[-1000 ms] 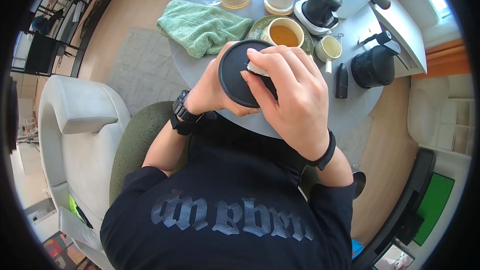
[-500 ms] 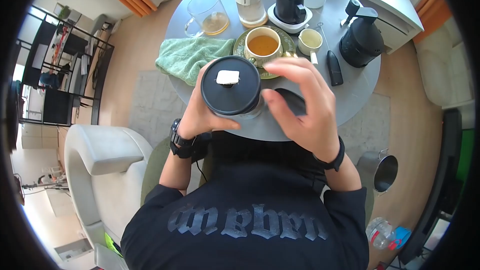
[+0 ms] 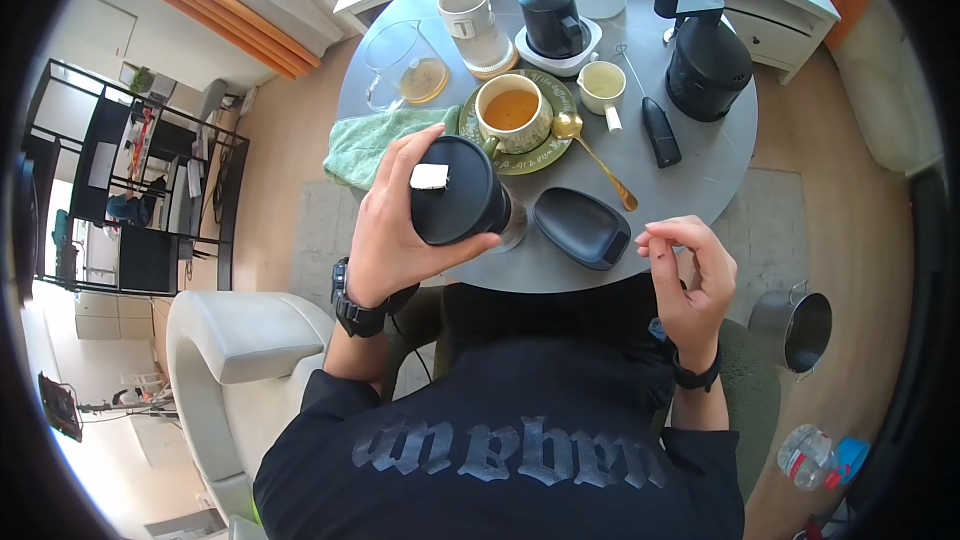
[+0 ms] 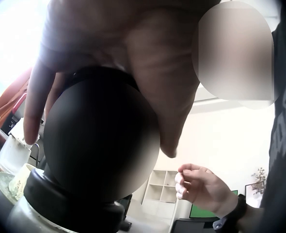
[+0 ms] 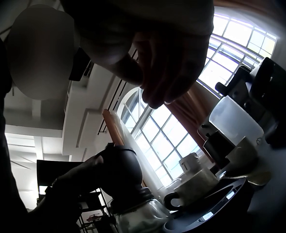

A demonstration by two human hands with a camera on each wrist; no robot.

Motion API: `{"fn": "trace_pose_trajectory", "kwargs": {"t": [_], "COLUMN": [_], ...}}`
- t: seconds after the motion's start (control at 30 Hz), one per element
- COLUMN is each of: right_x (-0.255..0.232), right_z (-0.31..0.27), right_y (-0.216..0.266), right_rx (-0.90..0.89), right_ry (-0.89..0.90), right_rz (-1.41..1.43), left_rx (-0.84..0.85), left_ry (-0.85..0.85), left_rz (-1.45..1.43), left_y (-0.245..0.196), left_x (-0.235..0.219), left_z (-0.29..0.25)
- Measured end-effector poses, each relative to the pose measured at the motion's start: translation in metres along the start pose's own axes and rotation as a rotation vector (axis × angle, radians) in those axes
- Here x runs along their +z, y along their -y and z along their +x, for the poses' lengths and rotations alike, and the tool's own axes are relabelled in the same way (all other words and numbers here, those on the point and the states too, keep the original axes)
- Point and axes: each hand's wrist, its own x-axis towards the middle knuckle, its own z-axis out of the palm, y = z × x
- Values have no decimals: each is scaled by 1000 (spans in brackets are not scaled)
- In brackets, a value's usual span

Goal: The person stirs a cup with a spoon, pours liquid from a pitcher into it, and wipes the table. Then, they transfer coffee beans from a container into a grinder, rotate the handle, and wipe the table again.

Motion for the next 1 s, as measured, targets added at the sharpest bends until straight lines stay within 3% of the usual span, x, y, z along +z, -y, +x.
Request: {"fn": "trace_pose_trajectory", "kwargs": {"t": [0.23, 0.47, 0.5, 0.53, 0.57, 0.67, 0.77, 0.9, 1.0], "right_x": [-31, -59, -61, -62, -63, -64, -67, -78, -86], "right_z": [-11, -27, -28, -29, -31, -36, -40, -47, -54], "right_y": [0, -5, -4, -3, -3, -2, 0, 6, 11], "right_rx": [61, 123, 124, 123, 123, 126, 117, 142, 143], "right_ry": [-153, -230, -236, -245, -253, -270, -278, -309, -350], "right_rz": [12, -9, -8, -7, -7, 8, 3, -21, -40], "left_rx": [30, 204, 155, 277, 150, 161, 117, 6, -119], "left_ry": [-113, -239, -256, -240, -256, -299, -341, -353, -357], "left_rz": [-53, 20, -51, 19, 42, 67, 360, 289, 277], "left_y": [16, 16, 10, 13, 9, 39, 71, 138, 156], "left_x": [-7, -95, -103, -106, -122, -135, -135, -113, -87], "left_z": [-2, 51, 65, 72, 97, 160, 219, 286, 311]}}
